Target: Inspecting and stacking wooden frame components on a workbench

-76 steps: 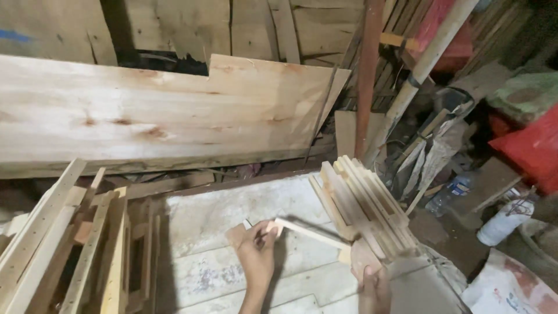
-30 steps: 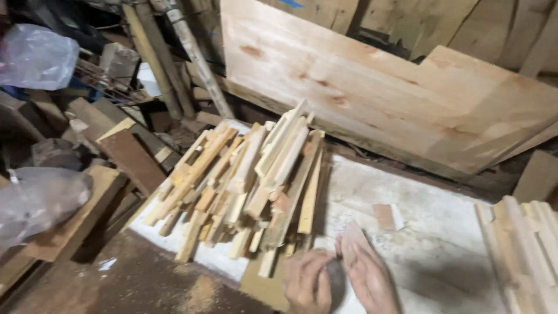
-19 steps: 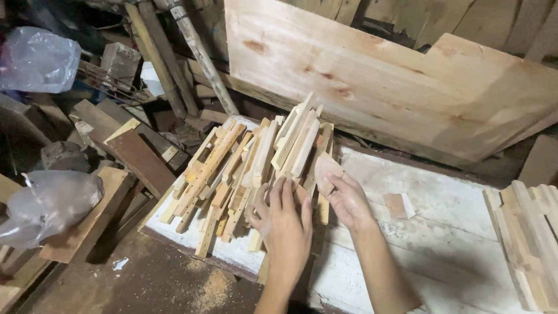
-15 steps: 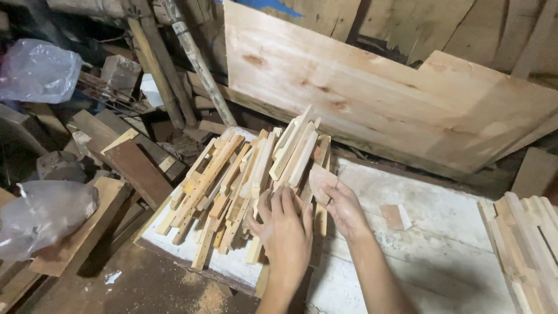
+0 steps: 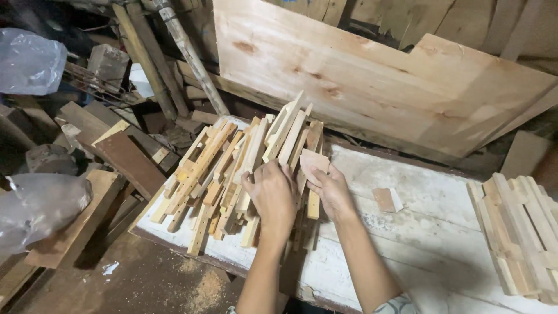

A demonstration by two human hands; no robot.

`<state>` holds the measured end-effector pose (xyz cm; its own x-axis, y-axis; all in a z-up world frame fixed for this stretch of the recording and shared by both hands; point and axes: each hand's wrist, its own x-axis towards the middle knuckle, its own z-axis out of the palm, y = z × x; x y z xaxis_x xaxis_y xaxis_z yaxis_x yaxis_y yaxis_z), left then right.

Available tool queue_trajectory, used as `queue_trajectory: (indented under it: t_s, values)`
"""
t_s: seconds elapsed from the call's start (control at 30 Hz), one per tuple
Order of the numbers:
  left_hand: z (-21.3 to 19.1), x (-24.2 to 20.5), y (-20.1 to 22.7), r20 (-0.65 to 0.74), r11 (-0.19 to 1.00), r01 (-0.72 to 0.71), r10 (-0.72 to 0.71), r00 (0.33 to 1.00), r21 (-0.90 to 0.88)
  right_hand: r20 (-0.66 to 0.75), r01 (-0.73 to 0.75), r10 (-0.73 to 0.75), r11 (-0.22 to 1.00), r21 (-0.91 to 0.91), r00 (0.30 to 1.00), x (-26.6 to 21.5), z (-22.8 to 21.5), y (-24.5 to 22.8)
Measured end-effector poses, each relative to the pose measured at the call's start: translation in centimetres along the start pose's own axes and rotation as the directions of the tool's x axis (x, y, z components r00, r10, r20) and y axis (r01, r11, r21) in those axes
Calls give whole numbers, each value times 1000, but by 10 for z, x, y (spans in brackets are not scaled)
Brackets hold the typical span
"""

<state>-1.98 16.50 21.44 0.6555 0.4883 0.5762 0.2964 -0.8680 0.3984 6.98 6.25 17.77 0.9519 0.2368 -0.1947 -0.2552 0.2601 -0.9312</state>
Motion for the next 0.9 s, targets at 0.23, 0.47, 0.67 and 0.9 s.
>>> queue_trajectory:
  t_s: [0.23,0.47,0.67,0.9]
  values:
    - [2,-2,4,-61,992,34,-42,997,-123,-14,-68,69,995,69,997,10,-13,11]
    - [4,-14,4,-171,966,-34,-10,985,-254,64,-98,89,982,159,994,29,-30,31]
    - [12,-18,8,61,943,97,-82,995,-318,21,-214,219,925,315,976,-12,-12,-3]
    - [20,-25,4,87,956,118,-98,991,-268,62,-215,206,923,320,977,25,-39,41]
